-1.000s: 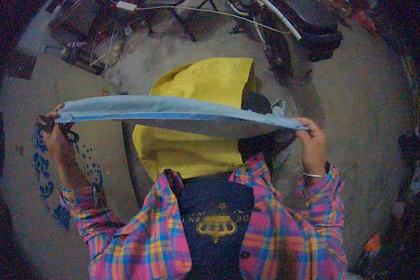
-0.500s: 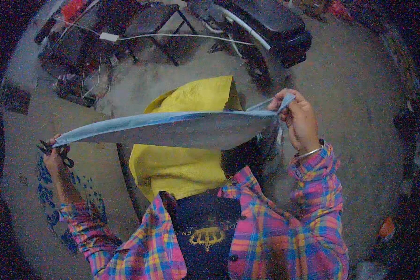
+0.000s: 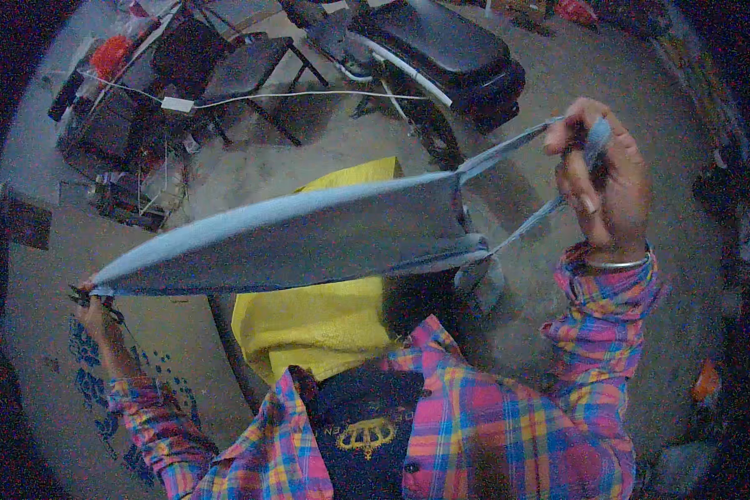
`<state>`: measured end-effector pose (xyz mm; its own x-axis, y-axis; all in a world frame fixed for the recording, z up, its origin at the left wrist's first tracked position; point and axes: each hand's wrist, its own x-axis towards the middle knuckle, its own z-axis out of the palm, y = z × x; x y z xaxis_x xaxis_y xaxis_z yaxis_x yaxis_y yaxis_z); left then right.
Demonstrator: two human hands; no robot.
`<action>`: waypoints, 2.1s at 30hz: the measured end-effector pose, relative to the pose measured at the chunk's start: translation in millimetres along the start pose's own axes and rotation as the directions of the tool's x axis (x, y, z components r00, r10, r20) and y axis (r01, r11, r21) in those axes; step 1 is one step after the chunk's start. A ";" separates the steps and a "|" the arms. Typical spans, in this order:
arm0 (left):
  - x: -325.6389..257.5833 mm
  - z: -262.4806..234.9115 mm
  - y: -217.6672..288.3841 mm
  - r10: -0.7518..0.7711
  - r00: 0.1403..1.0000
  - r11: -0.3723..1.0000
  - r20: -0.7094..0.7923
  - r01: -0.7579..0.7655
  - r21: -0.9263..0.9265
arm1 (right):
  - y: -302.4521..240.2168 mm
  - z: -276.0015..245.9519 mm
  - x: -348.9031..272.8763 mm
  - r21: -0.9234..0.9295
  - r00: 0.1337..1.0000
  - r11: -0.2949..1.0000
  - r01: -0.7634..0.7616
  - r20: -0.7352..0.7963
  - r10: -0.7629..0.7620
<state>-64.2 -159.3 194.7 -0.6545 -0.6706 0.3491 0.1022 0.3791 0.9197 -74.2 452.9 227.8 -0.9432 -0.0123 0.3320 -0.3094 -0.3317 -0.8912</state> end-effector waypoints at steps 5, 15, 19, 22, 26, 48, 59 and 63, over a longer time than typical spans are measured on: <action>-22.7 12.2 13.3 -0.421 0.895 0.829 0.149 0.312 0.465 | 4.4 45.8 -6.8 -0.204 0.982 0.968 -0.144 0.095 0.166; -213.1 218.7 93.6 0.216 0.411 0.972 0.886 0.000 -0.236 | -2.1 75.1 -28.4 -0.234 0.923 0.926 -0.297 0.180 0.341; -252.0 256.6 104.1 0.203 0.166 0.942 0.965 0.236 -0.239 | -11.1 62.7 -38.2 -0.189 0.918 0.923 -0.336 0.152 0.366; -256.4 270.8 100.9 0.255 0.048 0.957 0.966 0.131 -0.259 | -3.3 57.0 -44.3 -0.081 0.957 0.970 -0.231 0.164 0.241; -250.6 274.5 91.2 0.315 0.025 0.949 0.949 -0.007 -0.315 | 2.1 42.2 -46.4 0.014 0.969 0.974 -0.225 0.113 0.222; -244.5 262.8 86.2 -0.120 -0.041 0.941 0.992 0.314 0.127 | 115.0 27.7 -50.5 -0.610 0.892 0.792 -0.002 0.357 0.277; -246.2 262.8 80.0 -0.155 0.005 0.898 0.988 0.417 0.138 | 135.1 33.1 -67.1 -0.476 0.929 0.830 -0.290 0.069 0.364; -237.2 259.8 67.8 -0.137 0.018 0.978 0.990 0.162 0.132 | 123.3 21.0 -64.2 -0.043 0.818 0.819 -0.572 0.039 0.574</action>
<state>-96.6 191.2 127.6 -0.7677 0.5676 -0.2974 -0.1050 0.3464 0.9322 -49.3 393.1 103.1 -0.9444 -0.2370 -0.2280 0.2815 -0.2241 -0.9330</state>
